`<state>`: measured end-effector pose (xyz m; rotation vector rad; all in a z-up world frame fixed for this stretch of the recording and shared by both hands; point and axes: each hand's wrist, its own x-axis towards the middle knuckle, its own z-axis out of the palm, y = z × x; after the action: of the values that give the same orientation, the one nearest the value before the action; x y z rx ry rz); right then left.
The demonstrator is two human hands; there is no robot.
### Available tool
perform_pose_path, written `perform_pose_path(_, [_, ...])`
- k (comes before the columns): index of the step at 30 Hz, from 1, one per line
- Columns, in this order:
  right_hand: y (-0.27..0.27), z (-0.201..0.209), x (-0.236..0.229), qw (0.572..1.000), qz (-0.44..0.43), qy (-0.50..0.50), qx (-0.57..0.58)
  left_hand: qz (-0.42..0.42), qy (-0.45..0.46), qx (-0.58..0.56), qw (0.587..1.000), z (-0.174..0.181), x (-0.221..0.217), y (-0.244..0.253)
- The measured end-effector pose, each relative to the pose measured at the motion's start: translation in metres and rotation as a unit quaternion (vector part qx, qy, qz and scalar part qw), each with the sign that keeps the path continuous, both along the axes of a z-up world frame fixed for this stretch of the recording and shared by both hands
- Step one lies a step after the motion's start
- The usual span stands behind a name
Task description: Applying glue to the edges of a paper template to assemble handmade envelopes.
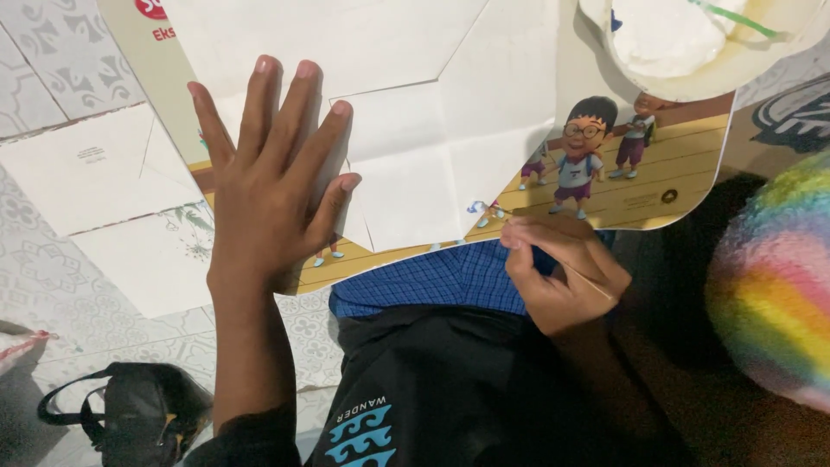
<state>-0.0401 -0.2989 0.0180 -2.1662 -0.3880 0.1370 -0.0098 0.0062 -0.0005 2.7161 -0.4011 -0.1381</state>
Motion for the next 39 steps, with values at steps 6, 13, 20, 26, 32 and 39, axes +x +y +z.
perform_pose_path(6, [-0.006,-0.012,-0.007,0.998,-0.026,-0.037,0.032,0.001,-0.006,-0.005,1.000,0.000,0.000,0.000])
perform_pose_path(13, [-0.006,-0.023,-0.012,0.995,0.040,-0.087,0.013,0.005,0.000,0.001,1.000,0.000,0.000,-0.001])
perform_pose_path(20, [-0.014,-0.042,-0.019,0.984,0.026,-0.166,0.055,0.003,0.000,0.014,1.000,0.001,0.000,-0.002])
perform_pose_path(26, [-0.009,-0.030,-0.008,0.990,0.052,-0.125,0.049,0.014,0.000,0.006,1.000,0.003,0.000,-0.004])
perform_pose_path(32, [-0.010,-0.021,-0.008,0.991,0.077,-0.093,0.061,0.021,0.001,0.007,1.000,0.003,0.000,-0.005])
perform_pose_path(39, [-0.008,0.003,0.000,0.997,-0.035,-0.025,0.058,0.024,0.008,0.016,1.000,0.001,0.000,-0.004])
